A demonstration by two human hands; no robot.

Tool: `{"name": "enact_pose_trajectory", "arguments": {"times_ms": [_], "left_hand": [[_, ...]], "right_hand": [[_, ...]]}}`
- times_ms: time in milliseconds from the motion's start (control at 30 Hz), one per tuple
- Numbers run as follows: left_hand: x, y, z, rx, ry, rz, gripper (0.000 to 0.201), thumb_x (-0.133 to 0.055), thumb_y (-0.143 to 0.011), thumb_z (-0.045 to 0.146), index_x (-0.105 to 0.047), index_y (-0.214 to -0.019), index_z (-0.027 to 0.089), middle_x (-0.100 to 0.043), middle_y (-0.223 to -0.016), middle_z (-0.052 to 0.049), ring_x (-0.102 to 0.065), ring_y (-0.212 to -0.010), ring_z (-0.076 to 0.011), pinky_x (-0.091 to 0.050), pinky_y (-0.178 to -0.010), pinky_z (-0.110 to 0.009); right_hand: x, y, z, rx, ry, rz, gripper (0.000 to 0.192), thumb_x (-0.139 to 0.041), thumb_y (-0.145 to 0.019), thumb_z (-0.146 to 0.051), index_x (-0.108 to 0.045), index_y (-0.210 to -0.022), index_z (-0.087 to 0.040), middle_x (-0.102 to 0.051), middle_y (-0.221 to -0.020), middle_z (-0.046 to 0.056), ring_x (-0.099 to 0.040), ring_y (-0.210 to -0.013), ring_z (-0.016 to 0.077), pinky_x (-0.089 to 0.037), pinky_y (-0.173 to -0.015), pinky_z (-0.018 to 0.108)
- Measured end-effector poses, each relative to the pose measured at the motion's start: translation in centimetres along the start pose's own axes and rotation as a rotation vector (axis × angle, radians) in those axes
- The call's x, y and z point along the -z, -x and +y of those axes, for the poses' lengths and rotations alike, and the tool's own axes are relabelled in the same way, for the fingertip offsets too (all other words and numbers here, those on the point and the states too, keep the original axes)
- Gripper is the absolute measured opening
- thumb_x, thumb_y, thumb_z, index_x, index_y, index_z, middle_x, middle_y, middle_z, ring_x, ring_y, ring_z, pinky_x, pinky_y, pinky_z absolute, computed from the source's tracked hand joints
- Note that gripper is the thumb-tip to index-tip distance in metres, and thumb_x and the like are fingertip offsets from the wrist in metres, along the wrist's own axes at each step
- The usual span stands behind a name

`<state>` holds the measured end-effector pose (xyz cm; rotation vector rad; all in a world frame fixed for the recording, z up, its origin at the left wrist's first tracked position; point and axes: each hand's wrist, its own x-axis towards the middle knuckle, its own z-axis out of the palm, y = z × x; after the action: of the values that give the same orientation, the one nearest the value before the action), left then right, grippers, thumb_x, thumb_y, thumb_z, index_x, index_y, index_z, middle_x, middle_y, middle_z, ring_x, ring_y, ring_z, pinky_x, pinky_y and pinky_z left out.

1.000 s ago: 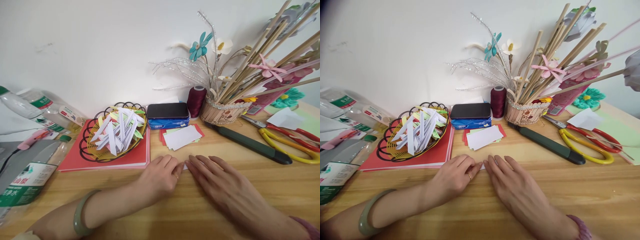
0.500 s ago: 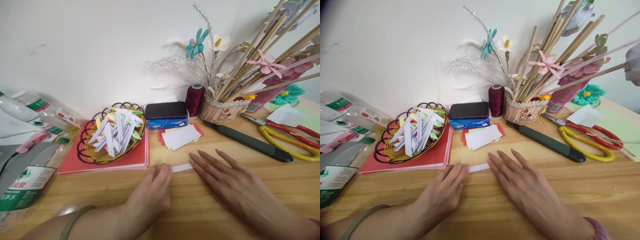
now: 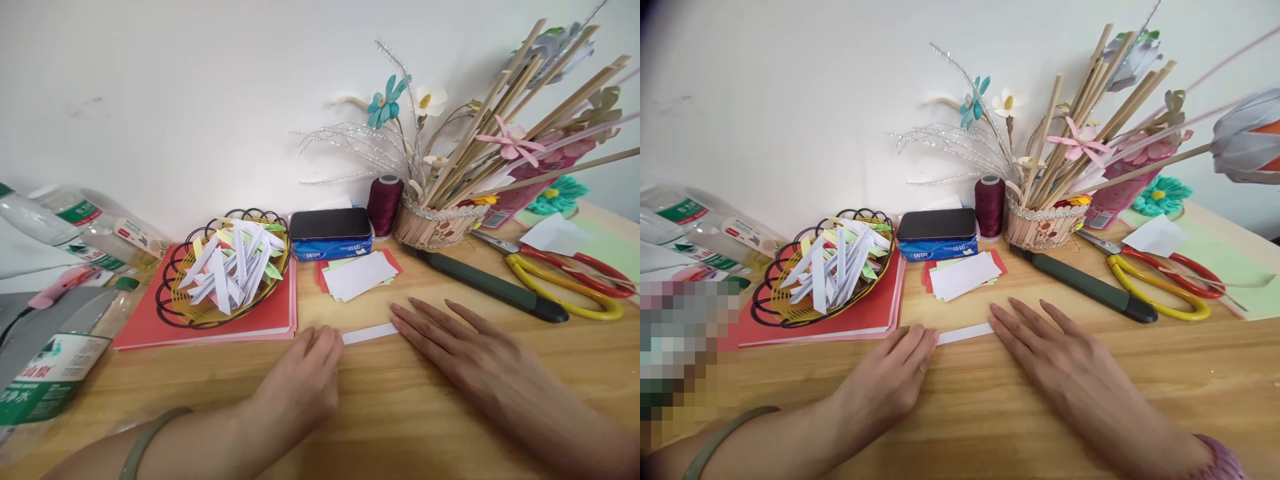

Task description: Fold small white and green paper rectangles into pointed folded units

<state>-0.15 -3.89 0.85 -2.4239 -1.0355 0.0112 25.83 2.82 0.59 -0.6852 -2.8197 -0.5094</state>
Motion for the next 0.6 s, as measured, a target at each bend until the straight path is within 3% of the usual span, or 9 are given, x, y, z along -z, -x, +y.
{"name": "enact_pose_trajectory", "arguments": {"times_ms": [167, 333, 433, 600], "left_hand": [[0.0, 0.1, -0.4, 0.002, 0.041, -0.072, 0.019, -0.048, -0.085, 0.012, -0.065, -0.093, 0.01, -0.059, -0.104, -0.013, -0.052, -0.095, -0.0231, -0.04, -0.084, -0.037], [-0.3, -0.2, -1.0, 0.008, 0.156, 0.002, 0.019, -0.045, -0.085, 0.004, -0.062, -0.08, 0.01, -0.059, -0.09, -0.01, -0.053, -0.083, -0.0208, -0.044, -0.074, -0.034], [-0.7, -0.6, -1.5, 0.031, 0.233, 0.062, 0.022, -0.042, -0.088, 0.004, -0.06, -0.078, 0.011, -0.058, -0.081, -0.007, -0.053, -0.073, -0.018, -0.044, -0.063, -0.03], [-1.1, -1.0, -2.2, 0.173, 0.393, 0.069, 0.024, -0.041, -0.093, 0.013, -0.06, -0.079, 0.014, -0.058, -0.076, -0.001, -0.052, -0.069, -0.014, -0.043, -0.057, -0.024]], "right_hand": [[0.2, 0.2, 0.1, 0.014, -0.064, 0.013, 0.051, -0.03, -0.085, -0.007, -0.039, -0.135, -0.011, -0.044, -0.138, 0.013, -0.042, -0.125, 0.0248, -0.05, -0.088, 0.04], [0.8, 0.0, 0.9, -0.038, -0.191, 0.053, 0.044, -0.03, -0.09, -0.011, -0.043, -0.132, -0.01, -0.053, -0.13, 0.014, -0.052, -0.116, 0.0209, -0.051, -0.088, 0.034], [1.6, -1.6, 0.7, -0.08, -0.252, 0.1, 0.037, -0.031, -0.093, -0.015, -0.049, -0.125, -0.01, -0.06, -0.119, 0.014, -0.058, -0.106, 0.0203, -0.051, -0.084, 0.033], [1.4, -5.5, -0.9, -0.018, -0.388, 0.036, 0.024, -0.04, -0.094, -0.023, -0.061, -0.103, -0.015, -0.064, -0.096, 0.009, -0.059, -0.085, 0.0196, -0.051, -0.074, 0.035]]}}
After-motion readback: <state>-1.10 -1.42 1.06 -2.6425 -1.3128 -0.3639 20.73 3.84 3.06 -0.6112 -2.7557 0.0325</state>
